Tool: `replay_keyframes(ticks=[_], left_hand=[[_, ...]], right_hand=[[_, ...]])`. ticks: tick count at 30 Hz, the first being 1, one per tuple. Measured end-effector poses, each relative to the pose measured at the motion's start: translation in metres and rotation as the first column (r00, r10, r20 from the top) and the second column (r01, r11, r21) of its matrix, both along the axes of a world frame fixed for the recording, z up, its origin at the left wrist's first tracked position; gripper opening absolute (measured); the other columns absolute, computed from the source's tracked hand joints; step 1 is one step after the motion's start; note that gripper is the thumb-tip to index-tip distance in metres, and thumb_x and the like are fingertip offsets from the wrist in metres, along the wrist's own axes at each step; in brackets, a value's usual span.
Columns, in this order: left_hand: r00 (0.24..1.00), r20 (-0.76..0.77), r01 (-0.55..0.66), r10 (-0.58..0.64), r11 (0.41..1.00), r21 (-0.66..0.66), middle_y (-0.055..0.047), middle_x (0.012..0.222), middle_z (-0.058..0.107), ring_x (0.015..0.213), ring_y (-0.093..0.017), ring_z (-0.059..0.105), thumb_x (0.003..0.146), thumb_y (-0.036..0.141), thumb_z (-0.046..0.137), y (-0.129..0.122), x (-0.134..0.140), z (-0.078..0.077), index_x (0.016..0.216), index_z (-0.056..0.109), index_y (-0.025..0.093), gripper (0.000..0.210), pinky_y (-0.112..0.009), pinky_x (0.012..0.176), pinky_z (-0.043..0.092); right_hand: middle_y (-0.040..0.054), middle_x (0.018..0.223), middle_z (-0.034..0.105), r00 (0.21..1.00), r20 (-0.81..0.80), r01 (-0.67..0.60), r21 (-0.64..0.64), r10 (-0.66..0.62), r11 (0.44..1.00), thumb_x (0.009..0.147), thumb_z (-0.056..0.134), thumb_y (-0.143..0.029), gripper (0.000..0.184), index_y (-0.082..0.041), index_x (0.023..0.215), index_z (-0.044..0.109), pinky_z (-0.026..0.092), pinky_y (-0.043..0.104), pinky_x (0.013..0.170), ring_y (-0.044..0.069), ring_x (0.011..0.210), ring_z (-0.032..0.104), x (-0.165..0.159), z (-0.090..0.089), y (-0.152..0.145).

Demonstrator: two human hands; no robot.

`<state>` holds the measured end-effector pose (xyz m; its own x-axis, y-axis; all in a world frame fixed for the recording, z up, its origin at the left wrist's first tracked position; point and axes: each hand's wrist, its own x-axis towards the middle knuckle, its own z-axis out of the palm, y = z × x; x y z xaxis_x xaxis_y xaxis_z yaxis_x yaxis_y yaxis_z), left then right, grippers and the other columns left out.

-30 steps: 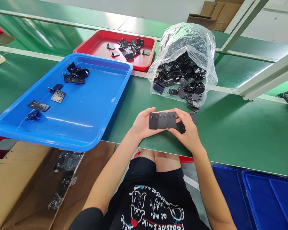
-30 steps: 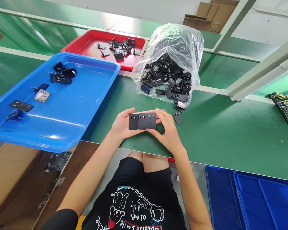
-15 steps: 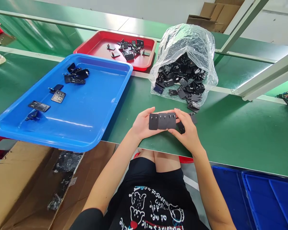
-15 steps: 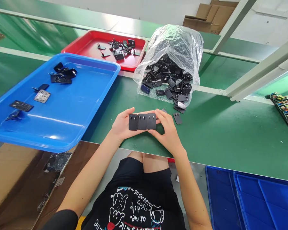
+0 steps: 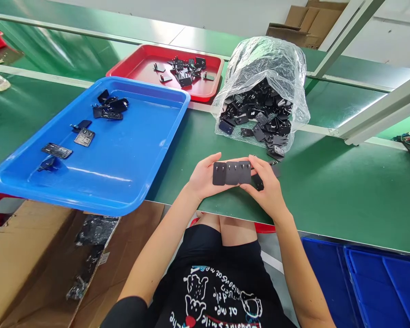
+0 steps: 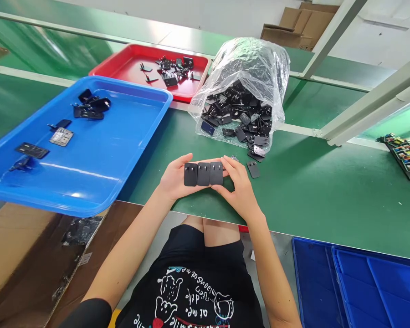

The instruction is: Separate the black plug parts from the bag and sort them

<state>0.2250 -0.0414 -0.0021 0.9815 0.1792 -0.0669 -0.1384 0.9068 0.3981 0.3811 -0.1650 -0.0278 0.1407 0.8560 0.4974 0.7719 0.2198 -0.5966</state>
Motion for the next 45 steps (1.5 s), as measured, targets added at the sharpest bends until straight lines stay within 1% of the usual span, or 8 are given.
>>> replay_keyframes(ticks=[9,15,21,30,41,45], left_hand=[[1.0,-0.006,0.0,0.0,1.0,-0.016,-0.023,0.13,0.057,0.125,-0.035,0.052,0.096,0.041,0.024,0.0001,-0.0004,-0.0008,0.144,0.033,0.001,0.064,-0.045,0.103,0.035],[1.0,0.003,0.003,-0.003,1.0,-0.005,-0.024,0.131,0.056,0.125,-0.034,0.051,0.096,0.041,0.021,0.0001,-0.0009,-0.0002,0.144,0.033,0.0,0.064,-0.044,0.102,0.035],[0.999,-0.035,-0.02,0.018,0.999,-0.034,-0.022,0.131,0.057,0.124,-0.034,0.053,0.096,0.042,0.024,-0.0006,-0.001,0.0008,0.145,0.033,0.002,0.064,-0.044,0.104,0.035],[1.0,-0.012,-0.01,0.01,1.0,-0.023,-0.023,0.131,0.056,0.125,-0.033,0.052,0.097,0.045,0.016,-0.0005,-0.0005,0.0025,0.144,0.033,0.0,0.067,-0.044,0.106,0.033],[0.999,-0.039,-0.009,0.006,0.998,-0.061,-0.023,0.131,0.056,0.125,-0.035,0.051,0.096,0.045,0.022,0.0008,-0.0008,0.0013,0.145,0.031,0.002,0.066,-0.044,0.102,0.036],[0.999,-0.04,-0.011,0.008,0.997,-0.074,-0.023,0.132,0.056,0.125,-0.035,0.051,0.096,0.044,0.024,0.0003,-0.0013,0.0016,0.146,0.029,0.001,0.067,-0.043,0.101,0.037]], right_hand=[[0.009,0.137,0.051,1.0,0.013,0.023,0.003,-0.023,1.0,0.087,0.062,-0.041,0.061,-0.032,0.143,0.038,0.044,0.052,0.104,0.029,0.127,0.048,-0.0007,0.001,0.0004],[0.0092,0.138,0.051,1.0,0.023,0.013,0.028,-0.013,1.0,0.086,0.064,-0.038,0.063,-0.032,0.142,0.038,0.043,0.051,0.104,0.029,0.127,0.048,0.0,-0.0003,0.0005],[0.0085,0.138,0.051,1.0,0.014,0.006,0.022,-0.006,1.0,0.085,0.065,-0.037,0.063,-0.033,0.142,0.038,0.043,0.052,0.104,0.029,0.127,0.048,0.0002,-0.0012,0.0003],[0.0089,0.135,0.052,1.0,0.01,0.02,0.027,-0.021,0.999,0.084,0.066,-0.037,0.062,-0.032,0.14,0.039,0.045,0.05,0.103,0.028,0.126,0.049,-0.001,0.0001,0.0004],[0.0101,0.136,0.052,0.999,0.022,0.04,0.051,-0.042,0.998,0.086,0.064,-0.041,0.06,-0.03,0.139,0.04,0.044,0.051,0.103,0.029,0.126,0.049,-0.0022,0.0016,0.0],[0.0099,0.136,0.052,0.999,0.027,0.036,0.05,-0.037,0.998,0.085,0.064,-0.042,0.059,-0.03,0.139,0.041,0.044,0.052,0.103,0.029,0.126,0.049,-0.0017,0.0013,-0.0002]])
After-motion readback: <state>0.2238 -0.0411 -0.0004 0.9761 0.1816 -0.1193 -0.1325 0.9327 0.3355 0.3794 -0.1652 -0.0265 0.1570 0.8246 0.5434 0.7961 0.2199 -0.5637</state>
